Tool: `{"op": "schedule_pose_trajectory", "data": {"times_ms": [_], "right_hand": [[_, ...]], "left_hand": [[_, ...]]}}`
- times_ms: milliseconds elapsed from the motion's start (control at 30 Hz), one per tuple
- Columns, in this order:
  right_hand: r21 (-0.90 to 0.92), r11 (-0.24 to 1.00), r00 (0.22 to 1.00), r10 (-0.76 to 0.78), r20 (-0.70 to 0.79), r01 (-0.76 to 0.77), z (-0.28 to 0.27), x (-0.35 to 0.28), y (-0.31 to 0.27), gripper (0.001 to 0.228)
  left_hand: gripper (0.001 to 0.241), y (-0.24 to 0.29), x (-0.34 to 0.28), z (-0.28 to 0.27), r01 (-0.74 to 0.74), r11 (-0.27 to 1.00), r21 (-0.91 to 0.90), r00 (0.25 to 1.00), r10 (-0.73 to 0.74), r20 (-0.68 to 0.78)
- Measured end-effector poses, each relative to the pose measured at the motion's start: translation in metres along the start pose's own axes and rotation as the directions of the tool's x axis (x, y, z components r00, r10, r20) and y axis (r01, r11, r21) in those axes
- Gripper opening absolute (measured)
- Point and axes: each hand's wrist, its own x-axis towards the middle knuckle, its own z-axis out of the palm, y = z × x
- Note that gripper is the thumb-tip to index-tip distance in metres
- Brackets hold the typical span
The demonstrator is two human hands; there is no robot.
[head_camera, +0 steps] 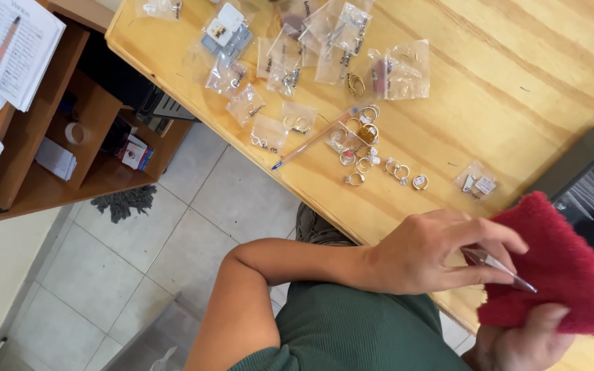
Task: Sorting and organizing small jewelry components and findings into a plastic storage box
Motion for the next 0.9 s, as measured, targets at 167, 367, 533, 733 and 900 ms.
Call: {"op": "schedule_pose_trajectory", "data": {"times_ms": [167,367,533,733,900], "right_hand": [[-0.374,0.911,0.982,-0.191,-0.008,0.174,0.004,-0.008,0.004,0.070],[-0.278,0.960,0.993,0.003,-0.119,-0.036,-0.017,-0.008,-0.006,0.067],[-0.310,0.885,0.877,-0.423,-0.227,0.347,-0.123,0.012,0.033,0.069],[-0.445,0.509,0.335,-0.847,-0.414,0.737,-0.190,0.064,0.015,0.034],[-0.560,0.444,0.196,-0.873,-0.447,0.700,-0.209,0.071,0.022,0.036]], "left_hand": [[0.020,0.004,-0.001,-0.005,-0.096,0.989,0.109,0.992,0.086,0.093],[0.010,0.028,0.029,-0.009,-0.003,0.989,-0.148,0.987,0.026,0.157],[0.009,0.035,0.055,0.006,-0.074,0.987,0.142,0.958,0.031,0.286],[0.005,0.041,0.116,0.023,-0.344,0.755,0.557,0.913,0.131,0.386],[0.017,0.020,0.144,0.053,-0.496,0.498,0.712,0.858,0.157,0.488]]}}
